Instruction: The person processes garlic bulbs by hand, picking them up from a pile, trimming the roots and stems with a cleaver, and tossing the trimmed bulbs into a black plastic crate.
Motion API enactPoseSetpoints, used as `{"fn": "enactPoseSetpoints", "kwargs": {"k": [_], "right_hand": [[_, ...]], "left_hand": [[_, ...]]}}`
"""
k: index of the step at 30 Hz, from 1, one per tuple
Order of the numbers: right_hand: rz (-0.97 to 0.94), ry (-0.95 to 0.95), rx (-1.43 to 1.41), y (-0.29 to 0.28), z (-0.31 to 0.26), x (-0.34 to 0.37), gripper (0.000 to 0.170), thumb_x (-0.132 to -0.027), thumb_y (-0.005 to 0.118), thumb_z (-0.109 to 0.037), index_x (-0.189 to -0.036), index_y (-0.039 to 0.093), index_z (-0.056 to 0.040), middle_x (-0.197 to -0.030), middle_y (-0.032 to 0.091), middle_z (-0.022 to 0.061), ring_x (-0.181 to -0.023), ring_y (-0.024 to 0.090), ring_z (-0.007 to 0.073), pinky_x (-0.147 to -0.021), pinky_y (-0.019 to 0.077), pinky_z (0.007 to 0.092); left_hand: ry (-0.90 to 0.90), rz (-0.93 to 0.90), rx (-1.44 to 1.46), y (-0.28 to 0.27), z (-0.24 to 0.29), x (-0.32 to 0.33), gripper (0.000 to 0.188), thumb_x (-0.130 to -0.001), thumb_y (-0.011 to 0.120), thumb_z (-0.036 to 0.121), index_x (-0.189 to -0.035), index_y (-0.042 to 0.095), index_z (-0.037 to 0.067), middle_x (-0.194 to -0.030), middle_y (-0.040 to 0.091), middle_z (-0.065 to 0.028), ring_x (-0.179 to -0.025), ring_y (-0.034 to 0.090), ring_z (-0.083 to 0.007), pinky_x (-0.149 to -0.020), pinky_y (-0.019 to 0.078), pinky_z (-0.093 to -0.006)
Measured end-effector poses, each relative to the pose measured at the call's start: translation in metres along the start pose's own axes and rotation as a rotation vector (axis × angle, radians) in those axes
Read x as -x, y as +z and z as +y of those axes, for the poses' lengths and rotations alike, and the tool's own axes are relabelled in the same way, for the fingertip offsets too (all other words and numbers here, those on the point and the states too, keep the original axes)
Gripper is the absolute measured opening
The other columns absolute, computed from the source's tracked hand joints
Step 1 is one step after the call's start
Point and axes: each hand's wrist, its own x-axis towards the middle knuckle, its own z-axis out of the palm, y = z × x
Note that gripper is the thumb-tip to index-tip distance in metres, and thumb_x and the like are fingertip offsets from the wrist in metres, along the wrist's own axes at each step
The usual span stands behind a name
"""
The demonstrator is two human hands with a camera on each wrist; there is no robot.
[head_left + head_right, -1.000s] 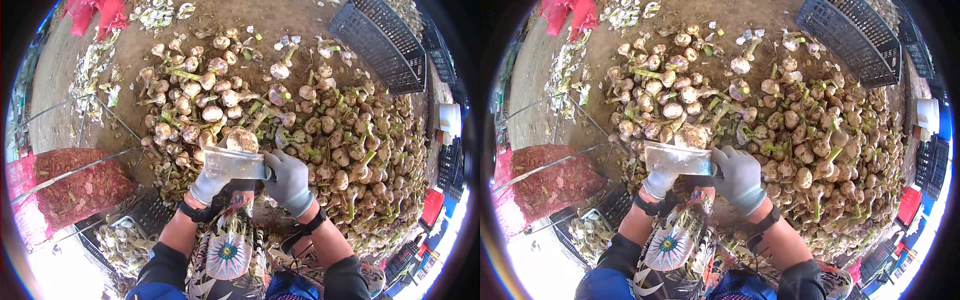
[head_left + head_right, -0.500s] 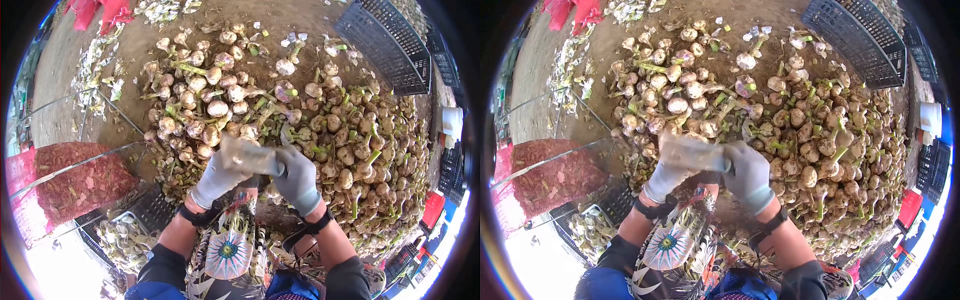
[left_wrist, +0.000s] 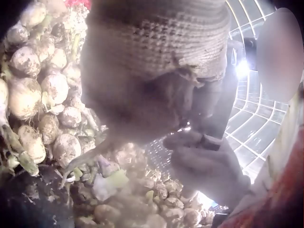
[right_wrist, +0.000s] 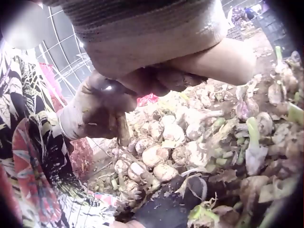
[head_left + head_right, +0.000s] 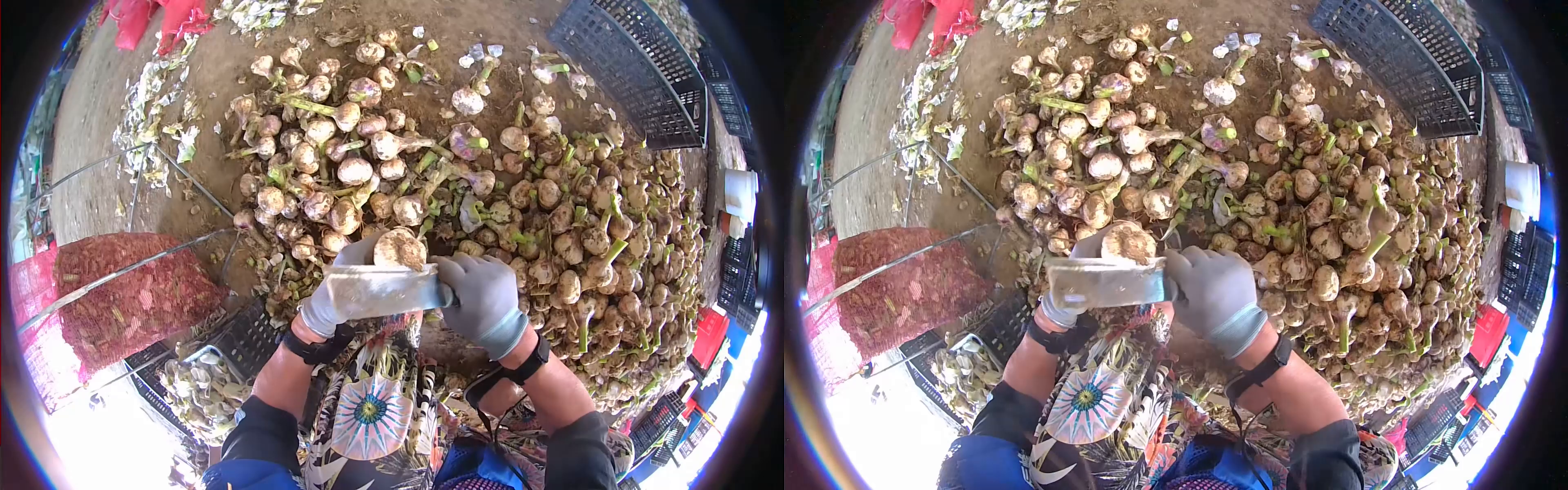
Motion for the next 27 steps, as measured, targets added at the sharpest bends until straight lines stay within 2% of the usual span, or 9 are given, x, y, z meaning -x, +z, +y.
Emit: {"fn": "enactPoseSetpoints", "kwargs": {"k": [9,11,13,18,20,21,23,25,27], "right_hand": [[-0.028,0.042,-0.034,0.009,0.014,-0.003,0.027,-0.075,0.070,-0.016,-0.102,0.067,-0.0122,-0.082,0.066,0.0085,-0.071,0.066,0.0312,-0.064,0.0515,0.0417],[-0.239,0.599,-0.038,0.011,0.054,-0.003,0.026,-0.079,0.071,-0.018,-0.104,0.070,-0.0098,-0.085,0.071,0.0123,-0.076,0.070,0.0318,-0.069,0.0548,0.0419],[-0.166,0.541,-0.004,0.034,0.058,0.015,0.028,-0.082,0.073,-0.020,-0.106,0.071,-0.0068,-0.088,0.073,0.0168,-0.080,0.072,0.0310,-0.072,0.0564,0.0391],[-0.011,0.573,-0.665,0.032,0.025,0.000,0.025,-0.083,0.071,-0.015,-0.105,0.072,-0.0044,-0.085,0.073,0.0122,-0.075,0.069,0.0170,-0.073,0.0539,0.0296],[-0.001,0.565,-0.746,0.025,0.023,-0.009,0.019,-0.084,0.072,-0.012,-0.101,0.073,-0.0033,-0.081,0.072,0.0031,-0.074,0.062,0.0070,-0.071,0.0517,0.0260],[0.000,0.563,-0.747,0.025,0.024,-0.010,0.019,-0.084,0.072,-0.012,-0.101,0.073,-0.0033,-0.081,0.072,0.0031,-0.074,0.062,0.0070,-0.071,0.0517,0.0260],[-0.029,0.597,-0.881,0.027,0.026,-0.010,0.017,-0.086,0.072,-0.010,-0.100,0.073,-0.0014,-0.078,0.067,-0.0011,-0.072,0.058,0.0051,-0.067,0.0490,0.0238],[-0.023,0.578,-0.942,0.033,0.018,-0.007,0.016,-0.086,0.072,-0.010,-0.100,0.072,-0.0005,-0.077,0.065,-0.0028,-0.071,0.056,0.0040,-0.065,0.0473,0.0228],[-0.014,0.553,-1.004,0.037,0.005,-0.010,0.016,-0.087,0.073,-0.009,-0.099,0.072,0.0005,-0.076,0.062,-0.0044,-0.070,0.053,0.0029,-0.063,0.0455,0.0218]], "left_hand": [[0.115,-0.016,-0.228,0.001,0.015,0.011,0.051,-0.074,0.082,0.015,-0.119,0.062,0.006,-0.108,0.068,-0.0063,-0.099,0.064,-0.0153,-0.088,0.0522,-0.0311],[0.156,-0.201,-0.126,0.000,0.028,0.017,0.061,-0.068,0.087,0.013,-0.122,0.062,0.004,-0.112,0.069,-0.0064,-0.102,0.064,-0.0142,-0.091,0.0524,-0.0297],[0.134,-0.110,-0.302,0.005,0.030,0.015,0.062,-0.071,0.086,0.010,-0.127,0.059,0.002,-0.114,0.068,-0.0066,-0.102,0.064,-0.0129,-0.093,0.0511,-0.0286],[-0.133,0.037,0.151,0.007,0.011,0.002,0.072,-0.072,0.083,0.003,-0.136,0.051,0.003,-0.127,0.062,-0.0067,-0.112,0.061,-0.0145,-0.099,0.0487,-0.0290],[0.426,0.153,-0.386,0.000,-0.001,-0.011,0.066,-0.077,0.079,0.002,-0.136,0.051,0.005,-0.124,0.063,-0.0093,-0.110,0.063,-0.0212,-0.095,0.0517,-0.0342],[0.167,0.273,0.060,0.004,-0.005,-0.001,0.058,-0.083,0.075,0.008,-0.135,0.052,0.008,-0.126,0.062,-0.0129,-0.107,0.066,-0.0270,-0.097,0.0526,-0.0442],[0.171,0.167,0.795,0.000,0.004,-0.003,0.047,-0.091,0.069,0.026,-0.132,0.055,0.009,-0.125,0.063,-0.0145,-0.104,0.067,-0.0316,-0.097,0.0525,-0.0529],[0.217,0.065,1.062,-0.009,-0.002,-0.001,0.051,-0.096,0.054,0.056,-0.129,0.058,0.017,-0.114,0.066,-0.0113,-0.098,0.068,-0.0303,-0.094,0.0508,-0.0579],[0.222,0.032,1.155,-0.016,-0.010,-0.005,0.049,-0.098,0.048,0.059,-0.118,0.063,0.017,-0.099,0.064,-0.0077,-0.087,0.067,-0.0275,-0.089,0.0503,-0.0564]]}}
